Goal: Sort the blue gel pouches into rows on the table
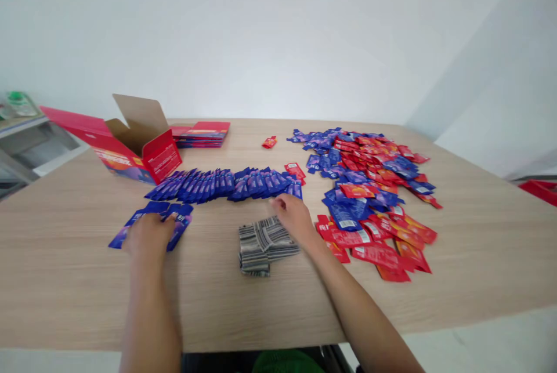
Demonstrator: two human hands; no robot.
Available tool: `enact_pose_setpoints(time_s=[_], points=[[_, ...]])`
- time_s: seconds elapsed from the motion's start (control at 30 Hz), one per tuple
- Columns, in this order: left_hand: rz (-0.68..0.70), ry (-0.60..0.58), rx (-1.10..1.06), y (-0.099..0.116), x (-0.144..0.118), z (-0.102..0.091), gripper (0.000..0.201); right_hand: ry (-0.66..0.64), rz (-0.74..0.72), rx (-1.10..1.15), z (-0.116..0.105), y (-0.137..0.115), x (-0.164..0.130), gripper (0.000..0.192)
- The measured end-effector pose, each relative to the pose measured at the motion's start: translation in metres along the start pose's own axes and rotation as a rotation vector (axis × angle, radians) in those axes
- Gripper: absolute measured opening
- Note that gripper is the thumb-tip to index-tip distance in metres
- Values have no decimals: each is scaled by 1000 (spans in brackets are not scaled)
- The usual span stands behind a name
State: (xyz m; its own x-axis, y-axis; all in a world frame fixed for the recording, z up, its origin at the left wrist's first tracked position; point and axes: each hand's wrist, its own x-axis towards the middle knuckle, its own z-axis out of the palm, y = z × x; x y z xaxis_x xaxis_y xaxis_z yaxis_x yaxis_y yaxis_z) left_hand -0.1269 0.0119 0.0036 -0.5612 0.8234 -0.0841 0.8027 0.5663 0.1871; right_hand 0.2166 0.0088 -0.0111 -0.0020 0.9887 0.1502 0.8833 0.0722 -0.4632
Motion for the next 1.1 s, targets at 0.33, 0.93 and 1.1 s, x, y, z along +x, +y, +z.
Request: enact_pose_setpoints(time_s=[0.33, 0.93, 1.1], points=[[138, 425, -159, 45, -34, 8, 71, 77, 563, -424, -42, 80, 8, 41], [1007, -29, -267, 103, -95, 81, 35, 5, 646, -361, -46, 96, 5, 70], [956, -114, -355, 107, -92, 80, 22, 32, 591, -302, -42, 96, 8, 94]])
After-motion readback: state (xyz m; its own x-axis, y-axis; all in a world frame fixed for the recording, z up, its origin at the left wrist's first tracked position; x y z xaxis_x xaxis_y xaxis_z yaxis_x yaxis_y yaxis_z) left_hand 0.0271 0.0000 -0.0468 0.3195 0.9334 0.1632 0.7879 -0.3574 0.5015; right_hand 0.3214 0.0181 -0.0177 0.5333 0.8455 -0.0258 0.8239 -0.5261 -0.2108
